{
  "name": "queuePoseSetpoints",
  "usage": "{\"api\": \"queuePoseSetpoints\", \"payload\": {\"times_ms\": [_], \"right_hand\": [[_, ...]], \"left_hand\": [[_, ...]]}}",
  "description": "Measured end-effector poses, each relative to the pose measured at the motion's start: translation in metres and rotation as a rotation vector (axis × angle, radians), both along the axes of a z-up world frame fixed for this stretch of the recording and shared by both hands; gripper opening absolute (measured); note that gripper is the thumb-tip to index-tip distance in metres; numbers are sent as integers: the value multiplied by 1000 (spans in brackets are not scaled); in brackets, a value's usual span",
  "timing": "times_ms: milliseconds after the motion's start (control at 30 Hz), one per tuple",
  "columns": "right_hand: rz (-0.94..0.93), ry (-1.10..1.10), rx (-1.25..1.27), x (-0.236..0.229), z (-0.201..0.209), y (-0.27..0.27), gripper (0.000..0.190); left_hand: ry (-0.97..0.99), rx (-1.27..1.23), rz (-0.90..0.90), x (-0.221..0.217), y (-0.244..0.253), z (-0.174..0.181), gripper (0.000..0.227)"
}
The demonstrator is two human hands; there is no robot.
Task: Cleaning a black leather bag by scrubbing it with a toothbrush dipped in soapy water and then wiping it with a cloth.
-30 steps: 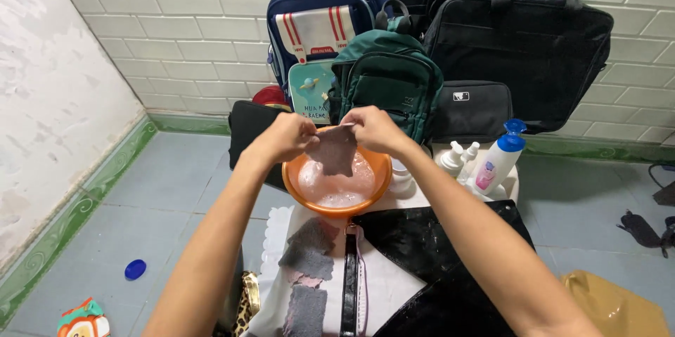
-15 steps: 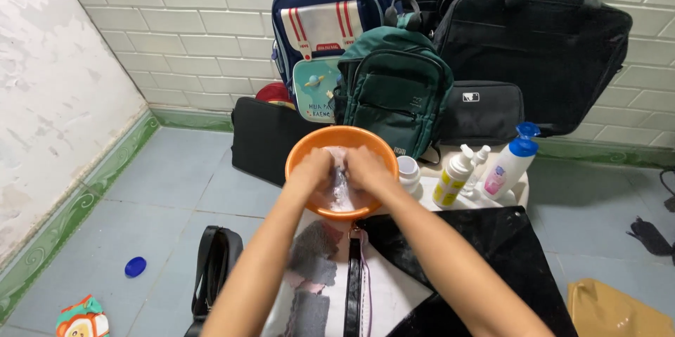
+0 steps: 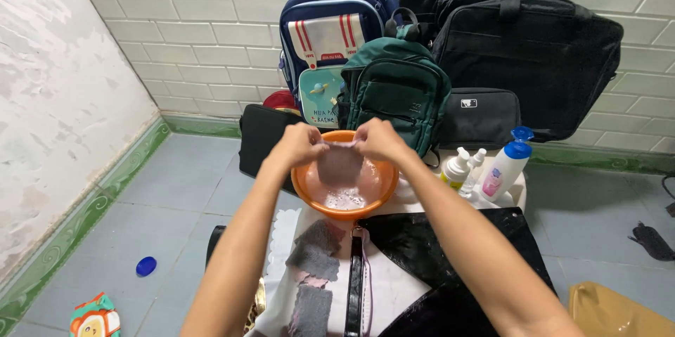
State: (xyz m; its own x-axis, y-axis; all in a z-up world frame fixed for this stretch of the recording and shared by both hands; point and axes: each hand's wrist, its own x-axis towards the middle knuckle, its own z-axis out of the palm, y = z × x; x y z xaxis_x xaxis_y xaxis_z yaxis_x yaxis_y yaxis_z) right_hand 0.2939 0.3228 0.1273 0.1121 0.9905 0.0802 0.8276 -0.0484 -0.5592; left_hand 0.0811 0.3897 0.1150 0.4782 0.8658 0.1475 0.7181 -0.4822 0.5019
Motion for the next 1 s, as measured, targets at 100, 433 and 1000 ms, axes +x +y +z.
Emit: {"api": "queuePoseSetpoints", "payload": {"times_ms": [100,433,1000], "right_hand": [[15,47,6,0,39,-18,19],[-33,208,75,-9,85,-38,16],[-147,385,-12,-43,70,-45,23]], "left_hand": [[-121,-37,12,-12,-23,38,29],[-330,-118,65,-9,-51,82,25],[-437,-253,168,32,-71,42,34]]}}
